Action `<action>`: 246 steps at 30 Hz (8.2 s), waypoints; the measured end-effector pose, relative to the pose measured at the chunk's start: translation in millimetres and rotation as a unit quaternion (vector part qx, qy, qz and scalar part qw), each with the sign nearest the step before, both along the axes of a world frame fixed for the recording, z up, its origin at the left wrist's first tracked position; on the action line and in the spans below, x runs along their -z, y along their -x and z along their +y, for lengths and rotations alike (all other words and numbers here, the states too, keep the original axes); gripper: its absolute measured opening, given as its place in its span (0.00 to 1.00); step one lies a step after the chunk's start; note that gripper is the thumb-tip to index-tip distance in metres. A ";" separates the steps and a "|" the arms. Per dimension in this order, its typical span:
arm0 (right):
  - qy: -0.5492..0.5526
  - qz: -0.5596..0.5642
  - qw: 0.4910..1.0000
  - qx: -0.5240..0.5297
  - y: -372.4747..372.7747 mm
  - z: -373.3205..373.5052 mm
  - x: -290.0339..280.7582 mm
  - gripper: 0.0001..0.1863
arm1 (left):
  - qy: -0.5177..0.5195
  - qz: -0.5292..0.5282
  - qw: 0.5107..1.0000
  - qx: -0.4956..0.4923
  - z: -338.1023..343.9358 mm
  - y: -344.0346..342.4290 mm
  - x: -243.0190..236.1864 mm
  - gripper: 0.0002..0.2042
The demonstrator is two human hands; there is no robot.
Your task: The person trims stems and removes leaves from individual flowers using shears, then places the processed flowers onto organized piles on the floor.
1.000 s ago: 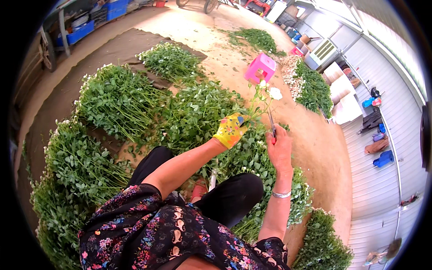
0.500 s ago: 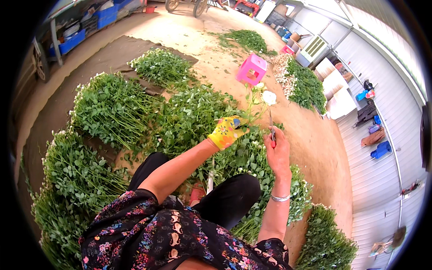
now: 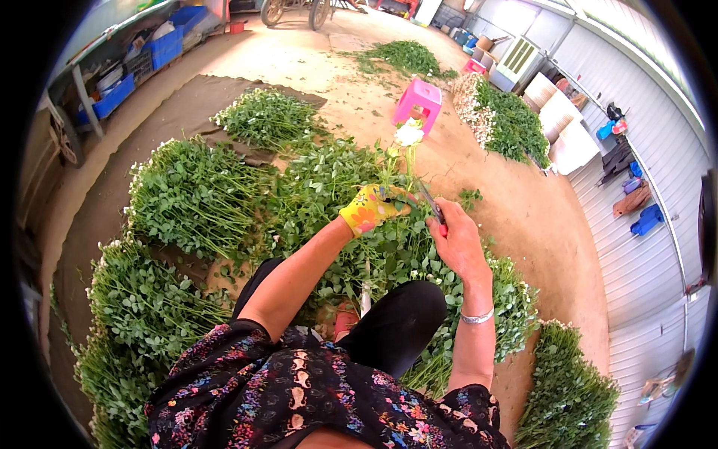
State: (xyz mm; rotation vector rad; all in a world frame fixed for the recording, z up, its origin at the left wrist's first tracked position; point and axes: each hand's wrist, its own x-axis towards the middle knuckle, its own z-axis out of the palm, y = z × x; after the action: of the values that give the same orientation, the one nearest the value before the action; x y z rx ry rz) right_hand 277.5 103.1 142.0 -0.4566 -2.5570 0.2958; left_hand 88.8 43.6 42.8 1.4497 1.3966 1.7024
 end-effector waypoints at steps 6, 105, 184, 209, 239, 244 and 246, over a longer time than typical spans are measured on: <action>-0.085 -0.011 0.996 0.020 4.9 11.6 17.8 0.14 | 0.108 0.102 0.985 -0.085 3.2 -2.2 -3.6 0.17; -0.217 -0.092 0.971 0.041 59.8 -4.5 17.3 0.11 | 0.096 -0.106 0.944 -0.297 6.3 18.9 32.4 0.15; 0.395 -0.260 0.854 -0.216 148.3 -95.8 122.6 0.03 | -0.065 -0.547 0.807 -0.215 -181.5 26.7 100.0 0.11; 0.382 -0.075 0.921 0.027 113.7 -22.0 75.4 0.06 | 0.093 -0.513 0.746 -0.415 -249.0 352.2 233.1 0.03; 0.097 -0.061 0.720 0.685 -341.4 37.3 296.0 0.06 | 0.208 -0.342 0.819 -0.411 -311.3 280.1 214.9 0.20; 0.159 -0.103 0.747 0.637 -361.0 44.4 336.0 0.12 | 0.252 -0.292 0.834 -0.395 -280.4 243.8 227.4 0.17; 0.155 -0.104 0.724 0.664 -368.8 33.8 323.4 0.08 | 0.279 -0.284 0.848 -0.351 -244.8 210.5 206.6 0.16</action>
State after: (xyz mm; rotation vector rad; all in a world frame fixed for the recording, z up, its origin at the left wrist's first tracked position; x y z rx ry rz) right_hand 646.3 136.9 -181.4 -2.3173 -1.6838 0.0998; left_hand -121.7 -201.2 -163.8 0.0643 1.9365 1.6729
